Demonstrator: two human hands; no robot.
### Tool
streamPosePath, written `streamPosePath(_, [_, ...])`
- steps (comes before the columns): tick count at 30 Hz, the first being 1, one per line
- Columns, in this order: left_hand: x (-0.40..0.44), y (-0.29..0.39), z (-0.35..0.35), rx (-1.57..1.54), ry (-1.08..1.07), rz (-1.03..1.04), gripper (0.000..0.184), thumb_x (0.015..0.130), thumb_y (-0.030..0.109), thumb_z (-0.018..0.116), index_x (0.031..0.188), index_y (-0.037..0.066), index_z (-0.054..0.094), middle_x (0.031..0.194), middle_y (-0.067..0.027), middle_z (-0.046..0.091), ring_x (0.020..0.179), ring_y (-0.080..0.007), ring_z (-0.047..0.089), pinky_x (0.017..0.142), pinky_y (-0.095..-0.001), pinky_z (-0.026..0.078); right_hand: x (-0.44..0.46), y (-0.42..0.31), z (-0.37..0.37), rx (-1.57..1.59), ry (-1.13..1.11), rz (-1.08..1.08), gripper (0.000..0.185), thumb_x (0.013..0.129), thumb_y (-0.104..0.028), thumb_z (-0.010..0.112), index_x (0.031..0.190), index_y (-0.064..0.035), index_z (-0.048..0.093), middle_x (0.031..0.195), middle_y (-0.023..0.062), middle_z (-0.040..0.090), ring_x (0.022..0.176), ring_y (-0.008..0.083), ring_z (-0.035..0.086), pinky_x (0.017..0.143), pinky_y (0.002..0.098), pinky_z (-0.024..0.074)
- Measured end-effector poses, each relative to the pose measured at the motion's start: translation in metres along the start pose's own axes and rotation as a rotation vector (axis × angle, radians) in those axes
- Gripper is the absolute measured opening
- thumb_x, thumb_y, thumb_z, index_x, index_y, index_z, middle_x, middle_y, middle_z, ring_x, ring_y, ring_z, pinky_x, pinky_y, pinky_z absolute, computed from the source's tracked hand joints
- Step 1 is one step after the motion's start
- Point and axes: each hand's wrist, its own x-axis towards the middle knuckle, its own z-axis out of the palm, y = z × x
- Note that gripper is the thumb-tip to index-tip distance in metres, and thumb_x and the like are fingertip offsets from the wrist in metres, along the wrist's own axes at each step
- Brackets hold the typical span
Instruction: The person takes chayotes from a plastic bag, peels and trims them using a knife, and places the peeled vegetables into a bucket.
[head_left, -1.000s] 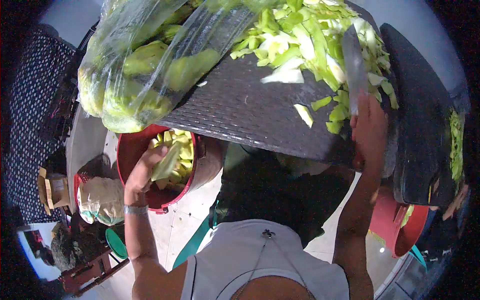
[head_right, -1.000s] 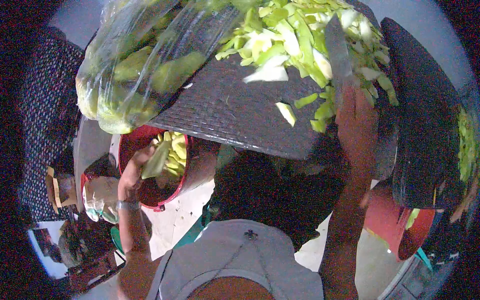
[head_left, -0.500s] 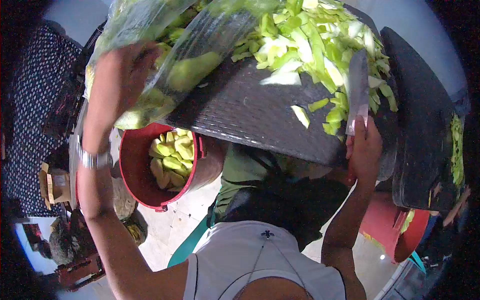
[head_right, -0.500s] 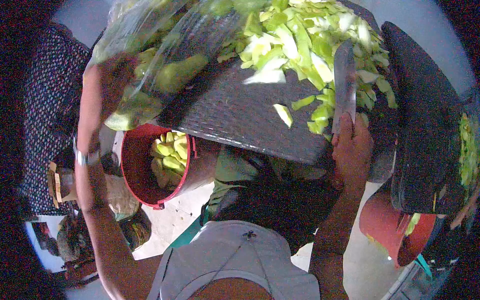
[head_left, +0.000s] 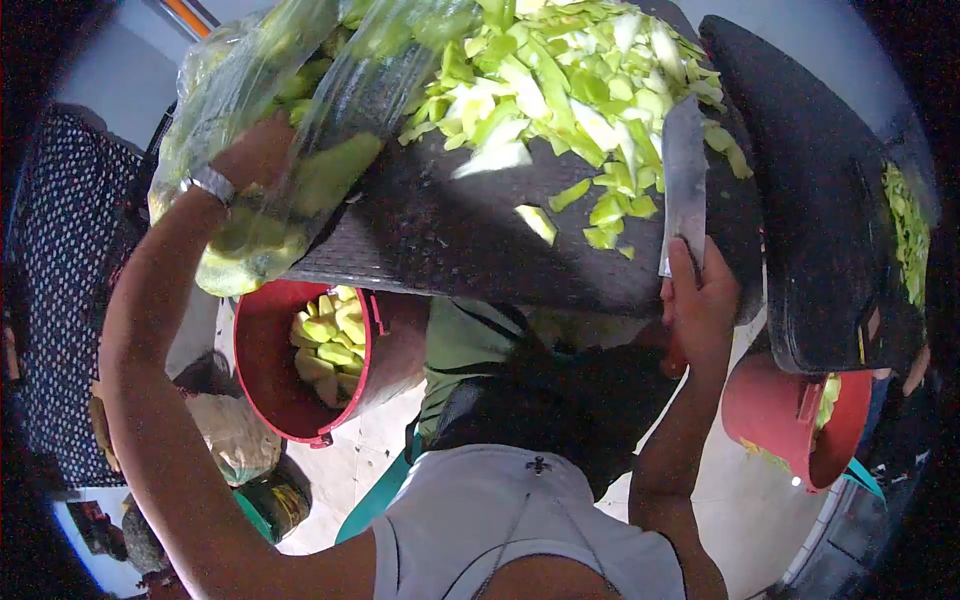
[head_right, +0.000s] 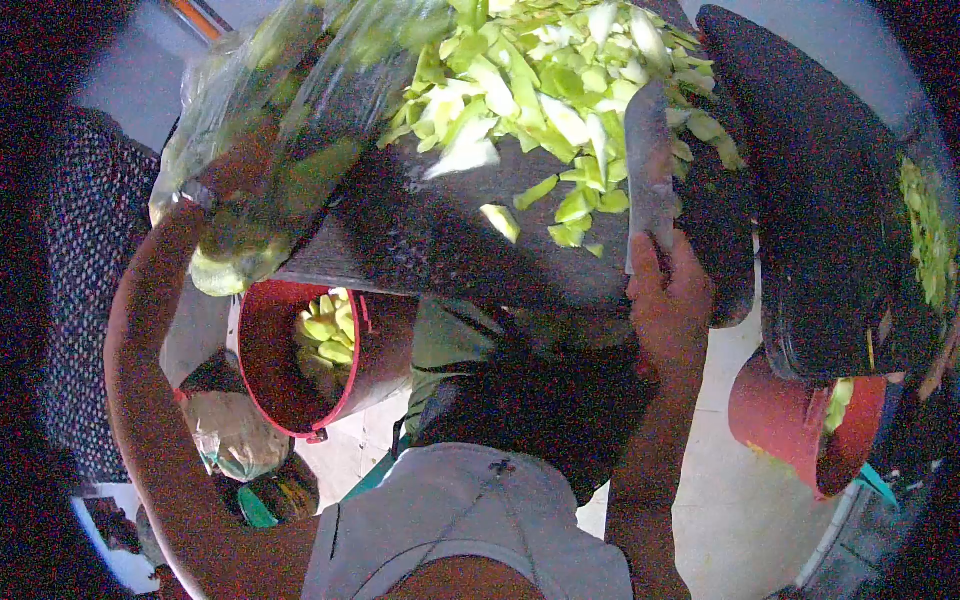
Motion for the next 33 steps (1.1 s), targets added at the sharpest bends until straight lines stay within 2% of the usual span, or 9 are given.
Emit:
streamPosePath(4, [0.008,0.058,-0.049,-0.09,-0.111,-0.395,0.041,0.075,0.017,0.075,0.109,-0.001,0.062,0.092,-0.0204,0.071,0.084,-0.0393,0.072,0.072,-0.0486,0.057,-0.003,0.004,0.001,0.04,-0.005,-0.067,0.024,0.104,-0.03,0.059,0.101,-0.0066,0.063,0.064,-0.0023,0.053,0.048,0.0051,0.046,0.044,0.0239,0.0364])
streamPosePath(9, [0.038,0.021,-0.141,-0.461,0.45,-0.185,0.046,0.087,0.028,0.071,0.12,-0.002,0.058,0.108,-0.016,0.07,0.103,-0.0317,0.069,0.09,-0.0456,0.056,-0.002,-0.016,0.011,0.206,-0.032,-0.015,0.026,0.101,-0.032,0.062,0.1,-0.0063,0.063,0.067,0.0012,0.057,0.055,0.0112,0.054,0.051,0.0303,0.0446])
streamPosePath(11, [0.064,0.054,-0.202,-0.955,0.439,-0.452,0.042,0.093,0.034,0.069,0.12,0.003,0.061,0.109,-0.012,0.07,0.1,-0.0304,0.066,0.087,-0.0446,0.055,-0.002,-0.031,0.022,0.41,-0.113,0.027,0.025,0.1,-0.032,0.064,0.103,-0.0076,0.064,0.065,-0.0001,0.055,0.052,0.0086,0.052,0.048,0.0278,0.0441])
streamPosePath(13, [0.084,0.124,-0.251,-1.447,0.643,-0.609,0.032,0.09,0.034,0.067,0.102,0.004,0.068,0.084,-0.0081,0.071,0.07,-0.0263,0.067,0.067,-0.0409,0.056,-0.001,-0.049,0.044,0.639,-0.212,0.076,0.027,0.098,-0.033,0.066,0.11,-0.0083,0.064,0.065,-0.0017,0.053,0.05,0.0066,0.05,0.047,0.0257,0.0437])
streamPosePath(17, [0.152,0.229,-0.205,-2.533,0.784,-0.402,0.036,0.093,0.03,0.072,0.118,0.005,0.063,0.115,-0.0107,0.071,0.107,-0.028,0.069,0.094,-0.0435,0.057,0.016,-0.065,0.091,1.074,-0.438,0.054,0.046,0.096,-0.038,0.071,0.13,-0.0086,0.062,0.07,-0.0044,0.05,0.048,0.0064,0.044,0.046,0.0246,0.0412])
streamPosePath(21, [0.163,0.333,-0.178,-3.009,0.623,-0.44,0.03,0.094,0.024,0.07,0.117,0.006,0.061,0.113,-0.0125,0.069,0.104,-0.0285,0.069,0.093,-0.0441,0.057,0.02,-0.054,0.092,1.018,-0.252,0.105,0.03,0.098,-0.04,0.068,0.102,-0.0128,0.056,0.068,-0.0042,0.047,0.051,0.0062,0.044,0.049,0.0249,0.0407])
streamPosePath(25, [0.136,0.354,-0.181,-2.674,0.393,-0.457,0.046,0.083,0.002,0.077,0.121,-0.002,0.051,0.113,-0.0183,0.066,0.107,-0.0291,0.068,0.09,-0.0414,0.059,0.022,-0.035,0.063,0.917,-0.132,0.103,0.035,0.094,-0.039,0.073,0.088,-0.0121,0.052,0.063,-0.0037,0.048,0.046,0.0077,0.045,0.044,0.0269,0.042])
streamPosePath(28, [0.127,0.365,-0.18,-2.156,0.184,-0.179,0.066,0.076,0.007,0.085,0.131,-0.002,0.05,0.116,-0.0164,0.067,0.105,-0.0234,0.068,0.09,-0.0372,0.057,0.023,-0.04,0.055,0.706,-0.089,0.03,0.034,0.094,-0.039,0.073,0.099,-0.0069,0.062,0.062,-0.0031,0.049,0.043,0.0087,0.044,0.043,0.0273,0.0411])
streamPosePath(33, [0.121,0.355,-0.17,-2.608,-0.076,0.019,0.056,0.094,0.026,0.072,0.138,-0.001,0.051,0.124,-0.0147,0.067,0.109,-0.0255,0.068,0.093,-0.0396,0.056,0.027,-0.045,0.05,0.558,-0.165,-0.051,0.049,0.1,-0.048,0.06,0.121,-0.0048,0.068,0.057,-0.0026,0.047,0.044,0.0086,0.046,0.043,0.026,0.0392])
